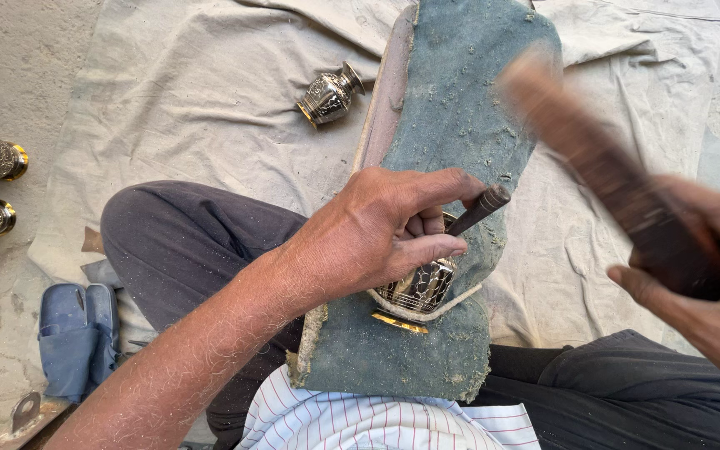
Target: The person sits cross-legged on the ground with a small brass pot held against a cloth-covered cushion on their lap. They hold a punch against the pot's surface with one hand and strike it with a wooden mallet in the other hand, repeatedly repositioning the punch to emboss a decorative pattern into the brass, briefly turning the pot to work a new area.
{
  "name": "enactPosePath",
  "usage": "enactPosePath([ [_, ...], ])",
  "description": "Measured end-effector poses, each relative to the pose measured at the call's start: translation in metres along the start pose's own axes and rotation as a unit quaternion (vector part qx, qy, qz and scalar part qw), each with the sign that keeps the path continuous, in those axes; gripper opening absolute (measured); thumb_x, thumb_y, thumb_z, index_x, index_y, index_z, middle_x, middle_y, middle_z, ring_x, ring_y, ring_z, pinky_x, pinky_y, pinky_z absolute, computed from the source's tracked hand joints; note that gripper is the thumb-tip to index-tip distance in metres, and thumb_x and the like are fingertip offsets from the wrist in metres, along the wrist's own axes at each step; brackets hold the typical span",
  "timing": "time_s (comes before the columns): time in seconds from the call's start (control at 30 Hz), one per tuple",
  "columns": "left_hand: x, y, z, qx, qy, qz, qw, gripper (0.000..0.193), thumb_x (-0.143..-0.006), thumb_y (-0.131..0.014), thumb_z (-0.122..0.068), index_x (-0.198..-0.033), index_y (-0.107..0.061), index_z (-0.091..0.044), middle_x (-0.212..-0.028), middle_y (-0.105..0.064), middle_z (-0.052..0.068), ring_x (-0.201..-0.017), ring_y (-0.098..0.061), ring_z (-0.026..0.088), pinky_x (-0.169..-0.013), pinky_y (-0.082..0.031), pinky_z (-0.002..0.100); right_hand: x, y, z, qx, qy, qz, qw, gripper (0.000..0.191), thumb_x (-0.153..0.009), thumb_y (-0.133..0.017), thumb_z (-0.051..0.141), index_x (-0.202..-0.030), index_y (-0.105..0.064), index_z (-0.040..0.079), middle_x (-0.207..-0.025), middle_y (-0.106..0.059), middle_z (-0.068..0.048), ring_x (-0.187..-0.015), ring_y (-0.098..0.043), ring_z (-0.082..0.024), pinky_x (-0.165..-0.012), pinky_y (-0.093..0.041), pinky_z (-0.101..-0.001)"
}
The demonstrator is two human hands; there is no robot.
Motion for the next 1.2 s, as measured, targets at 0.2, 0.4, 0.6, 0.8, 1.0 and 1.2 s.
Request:
enactPosePath([
  [0.2, 0.000, 0.003, -0.005, -0.008, -0.031, -0.011, 0.999, 0.051, -0.089, -0.081, -0.022, -0.135, -0.063, -0.010, -0.089, -0.074, 0.003, -0.075, -0.070, 0.012, -0.068, -0.059, 0.031, 0.005, -0.008, -0.026, 0.023, -0.112, 0.022, 0.993, 0.062, -0.078, -0.086, 0.013, -0.135, -0.063, 0.006, -0.085, -0.068, -0.015, -0.064, -0.070, -0.023, -0.058, -0.061, -0.0397],
  [0.4, -0.002, 0.000, 0.000, -0.012, -0.002, 0.004, 1.000, 0.051, -0.085, -0.084, -0.023, -0.131, -0.064, -0.012, -0.087, -0.074, 0.001, -0.073, -0.071, 0.011, -0.064, -0.060, 0.029, 0.017, -0.019, -0.078, 0.078, -0.211, 0.046, 0.973, 0.062, -0.080, -0.090, 0.019, -0.134, -0.063, 0.002, -0.087, -0.068, -0.015, -0.065, -0.072, -0.025, -0.058, -0.066, -0.0401],
  [0.6, -0.001, -0.001, 0.001, -0.030, -0.016, 0.012, 0.999, 0.046, -0.089, -0.083, -0.024, -0.129, -0.065, -0.014, -0.087, -0.074, 0.000, -0.075, -0.072, 0.009, -0.067, -0.060, 0.029, 0.026, -0.022, -0.083, 0.047, -0.134, 0.040, 0.989, 0.054, -0.082, -0.085, 0.026, -0.128, -0.066, 0.004, -0.091, -0.070, -0.014, -0.067, -0.073, -0.024, -0.066, -0.067, -0.0369],
  [0.8, 0.001, 0.003, 0.003, 0.006, -0.009, 0.002, 1.000, 0.053, -0.090, -0.081, -0.025, -0.137, -0.062, -0.013, -0.082, -0.070, 0.001, -0.073, -0.070, 0.010, -0.065, -0.060, 0.029, 0.051, -0.030, -0.136, 0.087, -0.246, 0.118, 0.958, 0.039, -0.088, -0.084, 0.027, -0.114, -0.064, 0.005, -0.084, -0.066, -0.012, -0.063, -0.067, -0.020, -0.062, -0.065, -0.0353],
  [1.0, -0.002, 0.001, 0.001, -0.008, 0.013, 0.006, 1.000, 0.051, -0.087, -0.083, -0.023, -0.133, -0.063, -0.013, -0.076, -0.068, -0.001, -0.068, -0.067, 0.009, -0.060, -0.059, 0.027, 0.071, -0.041, -0.206, 0.069, -0.223, 0.108, 0.966, 0.047, -0.086, -0.087, 0.029, -0.119, -0.061, 0.008, -0.083, -0.065, -0.010, -0.060, -0.065, -0.018, -0.059, -0.062, -0.0335],
  [1.2, -0.003, 0.000, 0.003, -0.012, 0.027, 0.026, 0.999, 0.049, -0.083, -0.084, -0.020, -0.128, -0.067, -0.013, -0.071, -0.067, -0.002, -0.064, -0.067, 0.008, -0.059, -0.058, 0.027, 0.085, -0.071, -0.248, 0.080, -0.303, 0.137, 0.940, 0.041, -0.090, -0.083, 0.032, -0.112, -0.064, 0.004, -0.081, -0.067, -0.012, -0.059, -0.065, -0.021, -0.057, -0.063, -0.0353],
])
Point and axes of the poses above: each hand's wrist, its own x-axis away from the middle knuckle, its own y-axis out of the back of the hand, z = x × y, the point moved 5 cm from there along -x, towards the middle knuckle
